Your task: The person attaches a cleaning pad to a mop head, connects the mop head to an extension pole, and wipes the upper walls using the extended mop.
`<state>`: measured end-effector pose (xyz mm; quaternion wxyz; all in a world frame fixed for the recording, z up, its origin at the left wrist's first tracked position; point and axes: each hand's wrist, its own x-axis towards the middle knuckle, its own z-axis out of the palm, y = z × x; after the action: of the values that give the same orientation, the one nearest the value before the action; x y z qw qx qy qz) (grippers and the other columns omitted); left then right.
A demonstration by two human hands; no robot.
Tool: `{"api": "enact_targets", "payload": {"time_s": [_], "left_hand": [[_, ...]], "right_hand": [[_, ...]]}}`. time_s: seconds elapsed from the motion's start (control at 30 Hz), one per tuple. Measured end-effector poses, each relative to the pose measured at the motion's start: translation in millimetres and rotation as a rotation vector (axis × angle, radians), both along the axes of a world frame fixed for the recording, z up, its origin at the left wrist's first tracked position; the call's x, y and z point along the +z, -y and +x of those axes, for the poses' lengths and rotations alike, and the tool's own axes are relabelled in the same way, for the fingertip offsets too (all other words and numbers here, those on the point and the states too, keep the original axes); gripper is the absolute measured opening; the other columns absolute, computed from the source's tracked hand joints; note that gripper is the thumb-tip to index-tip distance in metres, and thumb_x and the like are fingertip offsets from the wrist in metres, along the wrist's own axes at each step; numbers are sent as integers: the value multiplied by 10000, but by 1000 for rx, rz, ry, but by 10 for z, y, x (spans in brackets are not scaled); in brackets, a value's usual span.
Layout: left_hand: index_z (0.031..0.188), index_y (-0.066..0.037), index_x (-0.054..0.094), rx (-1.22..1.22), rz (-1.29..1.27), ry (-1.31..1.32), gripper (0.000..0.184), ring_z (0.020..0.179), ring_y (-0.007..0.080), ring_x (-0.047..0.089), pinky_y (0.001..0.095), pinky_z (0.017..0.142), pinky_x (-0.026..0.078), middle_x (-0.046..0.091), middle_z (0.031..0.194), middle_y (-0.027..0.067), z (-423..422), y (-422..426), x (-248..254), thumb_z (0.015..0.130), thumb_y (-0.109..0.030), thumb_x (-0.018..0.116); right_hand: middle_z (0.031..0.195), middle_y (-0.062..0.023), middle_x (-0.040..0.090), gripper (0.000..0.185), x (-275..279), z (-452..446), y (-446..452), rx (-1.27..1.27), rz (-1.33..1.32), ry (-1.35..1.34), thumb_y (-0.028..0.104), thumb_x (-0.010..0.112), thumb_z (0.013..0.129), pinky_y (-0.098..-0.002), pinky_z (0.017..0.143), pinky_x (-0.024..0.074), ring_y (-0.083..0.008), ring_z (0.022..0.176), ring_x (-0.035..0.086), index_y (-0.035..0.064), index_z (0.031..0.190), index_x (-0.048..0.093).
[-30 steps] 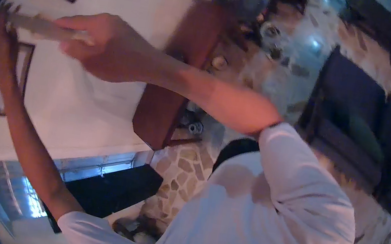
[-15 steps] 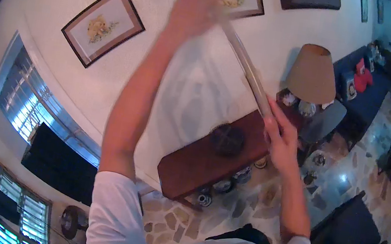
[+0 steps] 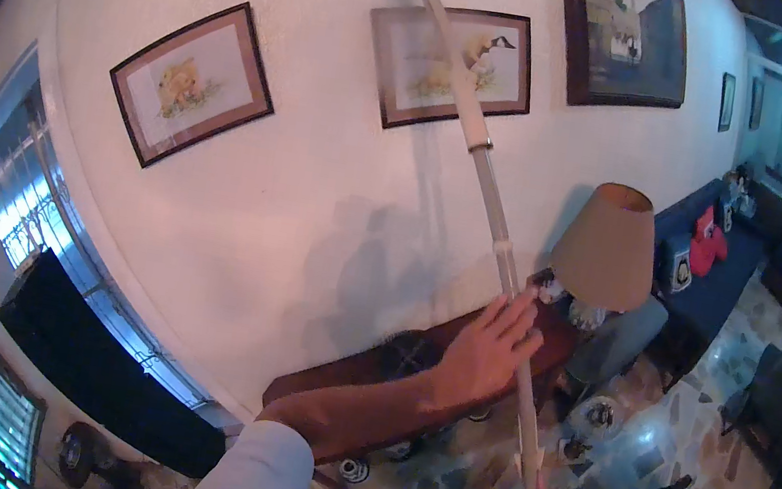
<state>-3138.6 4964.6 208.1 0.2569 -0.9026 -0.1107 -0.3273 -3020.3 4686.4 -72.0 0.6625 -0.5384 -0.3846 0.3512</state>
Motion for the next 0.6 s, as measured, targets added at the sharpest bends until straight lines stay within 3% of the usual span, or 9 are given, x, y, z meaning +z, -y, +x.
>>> {"api": "enact_targets", "payload": {"time_s": [0.07, 0.13, 0.3, 0.37, 0.53, 0.6], "left_hand": [[1097, -91, 687, -13, -12, -2, 278, 1457, 400, 425, 562, 1175, 348, 618, 1320, 178, 93, 45, -165, 867, -246, 698], [1054, -93, 671, -35, -78, -9, 246, 1458, 395, 424, 564, 1169, 358, 618, 1310, 176, 195, 62, -247, 859, -240, 700], [1042, -97, 671, 77, -92, -77, 227, 1456, 387, 428, 569, 1166, 367, 607, 1322, 175, 406, 14, -275, 868, -236, 711], [1048, -77, 679, 49, -104, 51, 229, 1480, 390, 398, 575, 1168, 367, 556, 1419, 195, 483, -177, -159, 885, -235, 705], [1161, -23, 681, 97, 70, 156, 346, 1532, 372, 323, 596, 1190, 332, 449, 1559, 220, 742, -448, 1225, 876, -219, 701], [1285, -16, 628, 97, 173, 94, 459, 1540, 374, 303, 598, 1203, 313, 420, 1583, 215, 888, -711, 1689, 852, -154, 695]], "right_hand": [[801, -42, 583, 493, -894, 206, 124, -89, -292, 387, 359, 553, 1089, -363, 657, 478, -155, 695, 533, 62, 1483, 560], [797, -37, 579, 494, -915, 299, 108, -87, -253, 368, 353, 555, 1087, -356, 651, 472, -148, 692, 528, 60, 1485, 555], [775, -12, 560, 503, -59, 653, -490, -64, -105, 330, 323, 563, 1079, -321, 621, 442, -114, 678, 501, 49, 1500, 533], [766, -2, 552, 508, 452, 789, -788, -52, -4, 334, 311, 567, 1076, -307, 610, 430, -101, 672, 490, 45, 1506, 524], [744, 23, 532, 521, 2017, 1019, -1403, -21, 287, 371, 281, 575, 1068, -272, 580, 401, -67, 658, 463, 33, 1521, 502], [735, 33, 525, 527, 2684, 1084, -1617, -5, 393, 370, 269, 578, 1065, -258, 569, 389, -54, 652, 453, 29, 1527, 493]]}}
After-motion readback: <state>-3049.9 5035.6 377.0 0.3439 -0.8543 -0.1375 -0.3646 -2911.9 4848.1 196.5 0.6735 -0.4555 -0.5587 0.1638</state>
